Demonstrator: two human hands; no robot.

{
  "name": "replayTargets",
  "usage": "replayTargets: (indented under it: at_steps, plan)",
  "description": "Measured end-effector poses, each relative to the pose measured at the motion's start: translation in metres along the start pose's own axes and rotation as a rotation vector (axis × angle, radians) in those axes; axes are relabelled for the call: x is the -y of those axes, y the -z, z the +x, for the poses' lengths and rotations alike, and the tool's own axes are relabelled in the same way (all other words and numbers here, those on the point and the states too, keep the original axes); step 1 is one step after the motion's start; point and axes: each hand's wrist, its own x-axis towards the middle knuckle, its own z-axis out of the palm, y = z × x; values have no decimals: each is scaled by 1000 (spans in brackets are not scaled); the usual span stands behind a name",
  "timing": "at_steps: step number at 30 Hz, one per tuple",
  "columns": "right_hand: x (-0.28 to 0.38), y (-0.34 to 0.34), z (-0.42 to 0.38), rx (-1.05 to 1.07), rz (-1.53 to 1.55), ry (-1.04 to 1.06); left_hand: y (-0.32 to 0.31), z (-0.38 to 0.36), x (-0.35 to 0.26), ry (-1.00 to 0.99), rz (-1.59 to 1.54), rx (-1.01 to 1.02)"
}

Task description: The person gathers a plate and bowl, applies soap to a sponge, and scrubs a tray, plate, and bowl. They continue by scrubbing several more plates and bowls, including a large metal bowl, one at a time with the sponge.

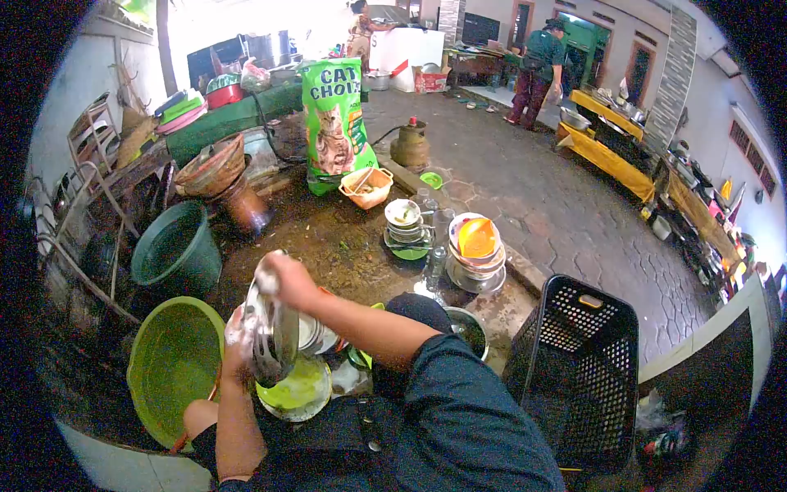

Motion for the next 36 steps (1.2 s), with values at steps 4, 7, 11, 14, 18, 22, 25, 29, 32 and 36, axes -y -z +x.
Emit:
replayTargets:
  at_steps: [4,7,11,14,18,22,25,29,32,36]
  plan:
    - [-80,-2,9,-15,82,-483,-8,-4,-15,19,-38,4]
    - [-93,-3,13,32,654,-740,-5,-8,-28,0,-33,8]
    - [-74,11,15,99,682,-669,3,-13,-35,-10,-32,-15]
    - [-81,16,23,64,676,-440,5,-16,-35,13,-185,0]
    - [-76,29,25,85,680,-387,8,-15,-38,79,-169,51]
    - [-52,36,25,82,562,-347,3,-16,-37,169,-6,107]
    - [-4,37,18,137,199,-93,4,-8,-5,194,196,118]
    - [33,20,-1,-11,-22,135,-11,-4,-4,168,12,69]
    - [50,9,-17,135,-25,297,-2,2,16,152,-65,-23]
    - [29,-2,-10,-48,-24,253,-1,1,5,42,102,-17]
